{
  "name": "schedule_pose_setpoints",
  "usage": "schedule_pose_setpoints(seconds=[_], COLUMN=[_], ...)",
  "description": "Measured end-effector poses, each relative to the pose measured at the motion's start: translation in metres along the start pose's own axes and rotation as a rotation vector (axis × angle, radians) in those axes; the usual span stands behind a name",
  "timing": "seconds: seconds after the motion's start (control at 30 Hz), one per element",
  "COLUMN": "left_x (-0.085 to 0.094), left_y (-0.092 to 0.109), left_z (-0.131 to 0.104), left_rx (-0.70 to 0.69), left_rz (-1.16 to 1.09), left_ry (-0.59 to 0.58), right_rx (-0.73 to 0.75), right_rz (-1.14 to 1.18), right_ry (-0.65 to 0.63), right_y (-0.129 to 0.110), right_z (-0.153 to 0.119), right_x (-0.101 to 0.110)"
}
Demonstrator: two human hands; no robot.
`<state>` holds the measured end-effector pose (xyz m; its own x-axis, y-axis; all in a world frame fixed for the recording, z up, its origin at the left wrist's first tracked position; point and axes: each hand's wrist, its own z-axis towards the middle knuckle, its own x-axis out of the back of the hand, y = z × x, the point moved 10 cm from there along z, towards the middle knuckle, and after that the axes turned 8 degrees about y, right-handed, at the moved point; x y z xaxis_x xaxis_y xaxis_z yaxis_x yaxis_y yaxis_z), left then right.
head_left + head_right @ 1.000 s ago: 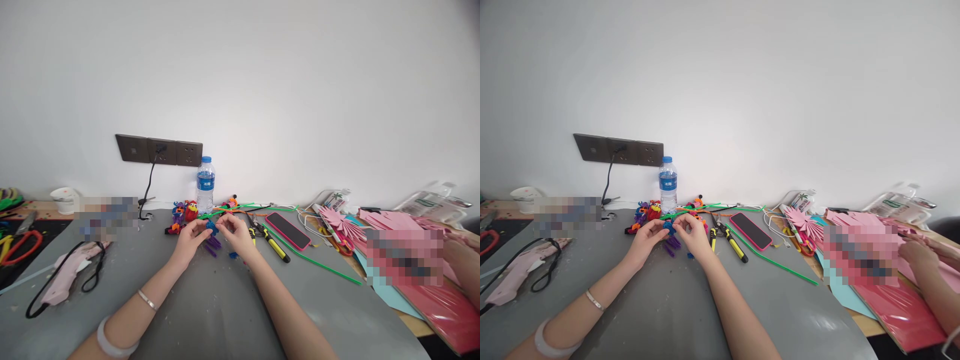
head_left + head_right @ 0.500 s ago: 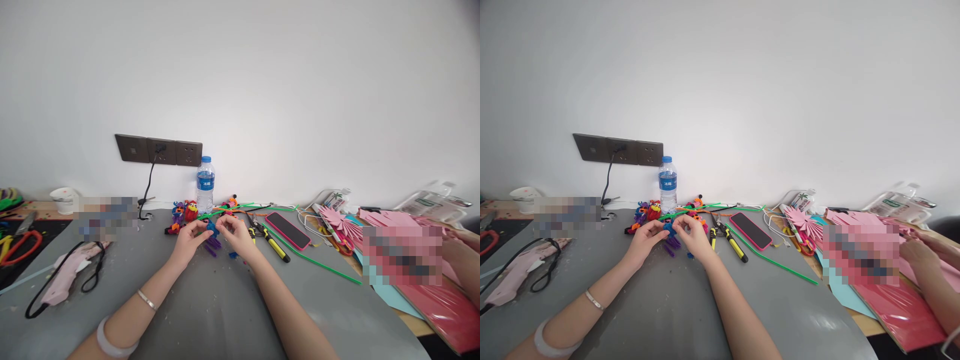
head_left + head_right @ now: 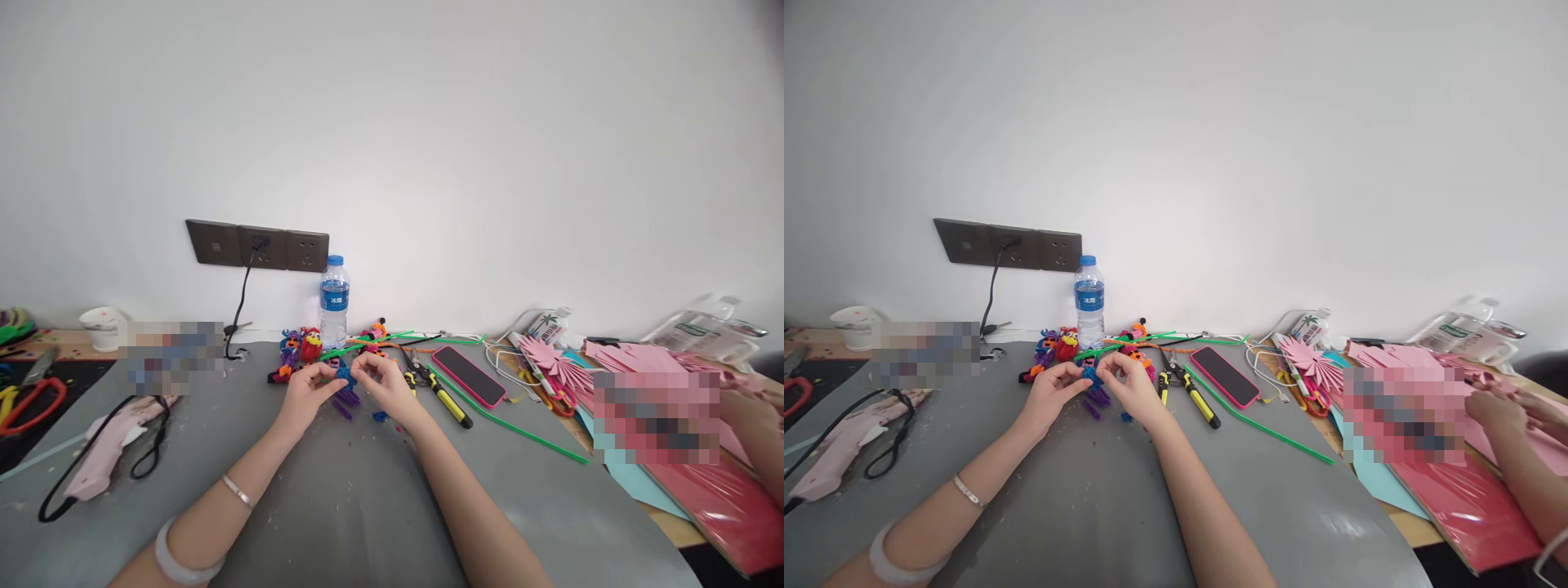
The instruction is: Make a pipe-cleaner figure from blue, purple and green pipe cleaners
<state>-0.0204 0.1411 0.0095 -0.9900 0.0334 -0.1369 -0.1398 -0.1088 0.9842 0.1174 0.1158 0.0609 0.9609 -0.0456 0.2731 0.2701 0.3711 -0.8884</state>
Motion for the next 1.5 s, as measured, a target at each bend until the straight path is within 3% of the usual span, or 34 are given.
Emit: schedule_pose_setpoints(seconds=[1.5], left_x=[-0.0023], left_y=[0.0106], left_z=[-0.002], left_rx=[-0.055], left_rz=[0.049], left_ry=[-0.011], right_rx=[0.015], right_rz=[0.01], right_ry=[-0.03], right_y=[0.0013], right_z=[-0.0005], right_x=[-0.0034])
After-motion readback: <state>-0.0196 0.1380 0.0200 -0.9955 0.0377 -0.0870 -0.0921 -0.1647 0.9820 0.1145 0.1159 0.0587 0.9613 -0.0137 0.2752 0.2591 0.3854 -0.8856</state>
